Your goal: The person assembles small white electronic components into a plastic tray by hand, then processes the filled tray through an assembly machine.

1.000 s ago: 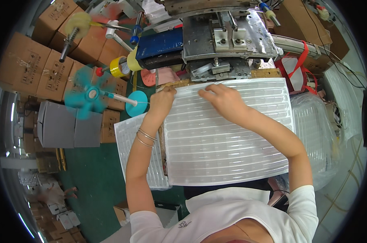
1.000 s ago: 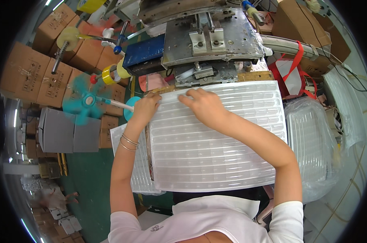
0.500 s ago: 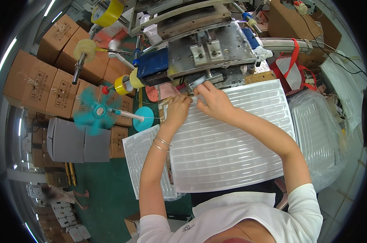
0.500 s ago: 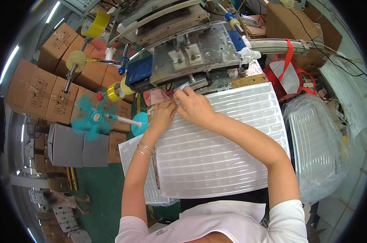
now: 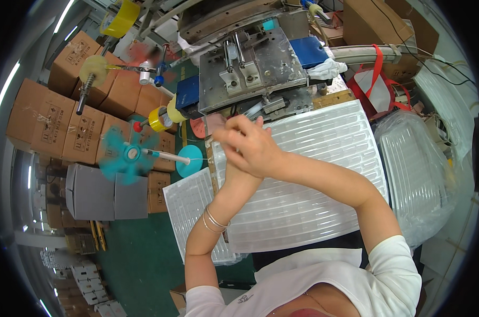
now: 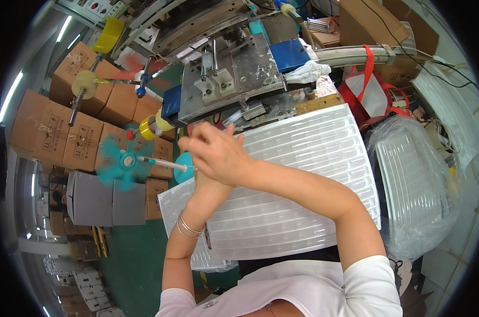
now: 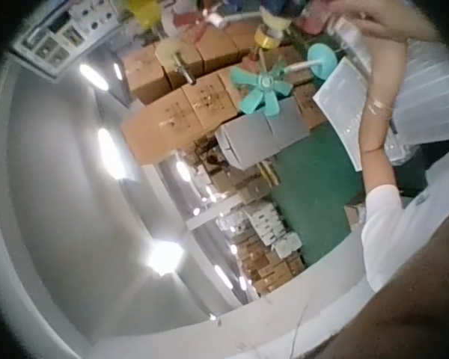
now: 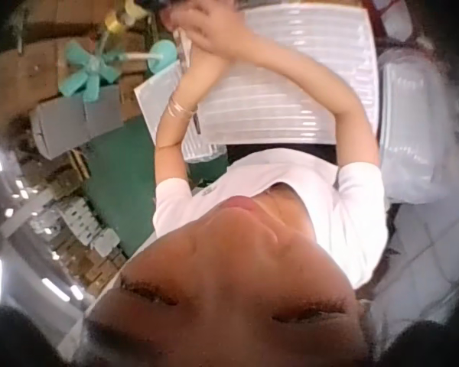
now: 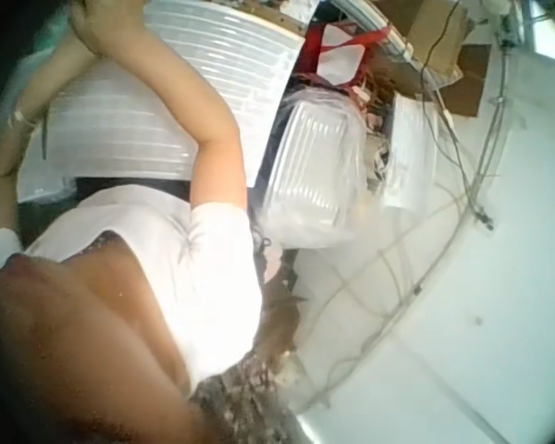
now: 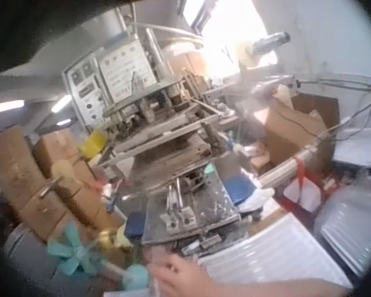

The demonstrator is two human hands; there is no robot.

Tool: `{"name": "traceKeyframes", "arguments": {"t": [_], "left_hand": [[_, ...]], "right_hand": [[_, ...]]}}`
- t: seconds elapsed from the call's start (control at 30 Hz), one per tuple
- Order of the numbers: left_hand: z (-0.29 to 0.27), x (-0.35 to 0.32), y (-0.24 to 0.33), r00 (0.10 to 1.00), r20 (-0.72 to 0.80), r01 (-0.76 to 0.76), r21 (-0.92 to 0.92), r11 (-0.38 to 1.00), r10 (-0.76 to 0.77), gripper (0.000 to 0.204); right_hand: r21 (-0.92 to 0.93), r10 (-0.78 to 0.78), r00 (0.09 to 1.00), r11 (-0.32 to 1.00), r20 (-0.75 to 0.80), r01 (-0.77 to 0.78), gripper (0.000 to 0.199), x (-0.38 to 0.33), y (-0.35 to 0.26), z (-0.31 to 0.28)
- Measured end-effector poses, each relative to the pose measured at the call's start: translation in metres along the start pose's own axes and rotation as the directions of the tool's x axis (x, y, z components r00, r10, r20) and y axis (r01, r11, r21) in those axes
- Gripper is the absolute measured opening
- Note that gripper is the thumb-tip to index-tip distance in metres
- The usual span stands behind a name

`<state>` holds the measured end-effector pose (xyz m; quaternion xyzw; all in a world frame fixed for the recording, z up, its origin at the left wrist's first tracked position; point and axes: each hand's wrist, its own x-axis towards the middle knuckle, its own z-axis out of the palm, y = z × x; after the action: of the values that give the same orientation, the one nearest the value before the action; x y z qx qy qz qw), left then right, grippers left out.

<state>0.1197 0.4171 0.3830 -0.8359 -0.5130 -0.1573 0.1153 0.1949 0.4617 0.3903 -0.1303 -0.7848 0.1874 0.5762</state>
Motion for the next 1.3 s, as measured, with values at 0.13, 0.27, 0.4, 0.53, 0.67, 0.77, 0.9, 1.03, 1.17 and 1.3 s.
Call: {"name": "traceKeyframes", "arguments": {"t": [0.13, 0.27, 0.4, 0.53, 0.67, 0.77, 0.9, 1.03, 1.17, 1.3], "left_hand": [[-0.025, -0.003, 0.021, 0.996, 0.016, -0.081, -0.029, 0.996, 0.082, 0.031], [-0.023, 0.042, 0.0, 0.96, -0.277, -0.03, -0.216, 0.976, -0.032, 0.029], [-0.007, 0.122, -0.036, 0.856, -0.496, 0.147, -0.039, 0.988, -0.147, 0.027], [-0.007, 0.15, -0.06, 0.918, -0.394, 0.095, 0.108, 0.99, -0.045, 0.032], [-0.023, 0.134, -0.058, 0.849, -0.518, 0.104, -0.03, 0.994, -0.105, 0.023], [-0.024, 0.072, -0.057, 0.768, -0.37, 0.256, -0.571, 0.78, -0.523, 0.021], [-0.006, -0.034, -0.109, 0.617, -0.085, 0.469, -0.759, 0.452, -0.782, 0.013], [0.027, -0.097, -0.138, 0.374, 0.084, 0.376, -0.924, 0.069, -0.924, 0.015], [0.04, -0.136, -0.147, 0.363, 0.428, 0.774, -0.633, 0.011, -0.828, 0.021], [0.054, -0.13, -0.14, 0.482, 0.347, 0.87, -0.084, 0.485, -0.805, 0.03]], "right_hand": [[-0.045, 0.274, 0.959, 0.96, -0.076, -0.278, 0.031, 0.001, 0.024, -0.043], [-0.088, 0.525, 0.843, 0.84, -0.114, -0.535, 0.026, -0.017, 0.05, -0.105], [-0.152, 0.478, 0.854, 0.846, -0.207, -0.511, 0.023, 0.0, 0.055, -0.144], [-0.305, 0.309, 0.927, 0.88, -0.212, -0.363, 0.019, 0.039, 0.053, -0.133], [-0.457, 0.111, 0.987, 0.877, -0.117, -0.153, 0.019, 0.061, 0.081, -0.104], [-0.679, 0.06, 0.998, 0.733, 0.033, -0.021, 0.016, 0.076, 0.106, -0.09], [-0.696, 0.046, 0.999, 0.716, -0.021, -0.047, 0.013, 0.094, 0.121, -0.08], [-0.661, -0.175, 0.97, 0.75, -0.168, 0.021, 0.018, 0.076, 0.12, -0.091], [-0.443, -0.046, 0.999, 0.895, 0.002, 0.042, 0.027, 0.016, 0.063, -0.069], [-0.415, 0.21, 0.883, 0.91, 0.419, -0.02, 0.035, -0.036, 0.051, -0.028]]}}
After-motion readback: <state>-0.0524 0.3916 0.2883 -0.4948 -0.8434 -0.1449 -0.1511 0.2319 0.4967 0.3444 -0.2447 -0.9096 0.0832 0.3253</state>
